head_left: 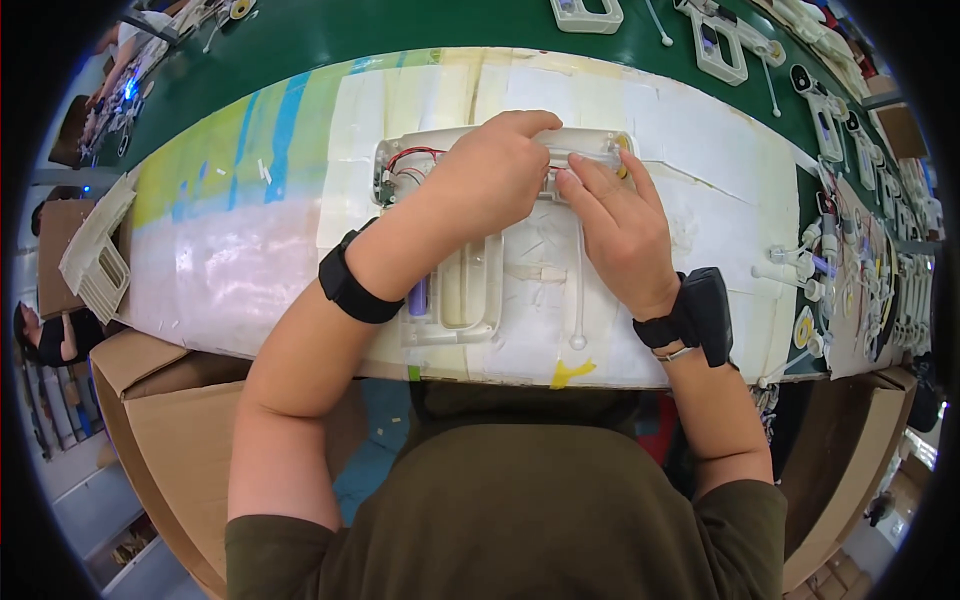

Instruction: Assemble internal components including a motor, PCB, and wiring into the plastic housing of a toy gun.

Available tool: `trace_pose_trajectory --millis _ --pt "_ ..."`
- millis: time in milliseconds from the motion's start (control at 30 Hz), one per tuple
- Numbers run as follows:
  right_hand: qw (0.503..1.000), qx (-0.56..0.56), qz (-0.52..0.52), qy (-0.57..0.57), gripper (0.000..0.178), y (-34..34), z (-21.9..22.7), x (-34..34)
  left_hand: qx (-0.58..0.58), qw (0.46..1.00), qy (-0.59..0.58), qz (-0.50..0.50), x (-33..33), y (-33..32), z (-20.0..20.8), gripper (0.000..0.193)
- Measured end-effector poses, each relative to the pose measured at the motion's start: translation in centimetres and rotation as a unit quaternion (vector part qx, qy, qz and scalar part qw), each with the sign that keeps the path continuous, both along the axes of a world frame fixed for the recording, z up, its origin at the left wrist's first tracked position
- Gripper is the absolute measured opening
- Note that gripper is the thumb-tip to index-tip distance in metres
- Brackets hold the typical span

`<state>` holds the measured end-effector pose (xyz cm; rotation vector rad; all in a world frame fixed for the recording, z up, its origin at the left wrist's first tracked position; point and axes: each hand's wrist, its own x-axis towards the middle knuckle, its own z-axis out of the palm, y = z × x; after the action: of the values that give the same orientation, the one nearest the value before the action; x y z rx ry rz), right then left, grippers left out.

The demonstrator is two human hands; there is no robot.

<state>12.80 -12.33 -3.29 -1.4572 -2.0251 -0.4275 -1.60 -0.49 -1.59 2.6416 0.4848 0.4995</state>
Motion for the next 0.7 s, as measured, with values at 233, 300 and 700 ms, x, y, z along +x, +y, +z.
trace_pose_trajectory --millis 233,300,700 --pt "0.999 0.025 0.009 -0.021 0.021 -0.2 -0.1 -0.4 -0.015 1.000 0.001 -0.013 -0.9 -0.1 1.2 0.015" --pt "1.000 -0.001 0.012 -0.016 0.019 -0.5 0.6 -0.3 -0.044 0.999 -0.014 -0.019 -2.0 0.0 2.0 0.018" --pt "0.969 -0.206 0.094 0.099 0.024 5.9 2.4 -2.6 0.071 0.991 0.082 0.077 -7.6 1.7 0.5 0.024"
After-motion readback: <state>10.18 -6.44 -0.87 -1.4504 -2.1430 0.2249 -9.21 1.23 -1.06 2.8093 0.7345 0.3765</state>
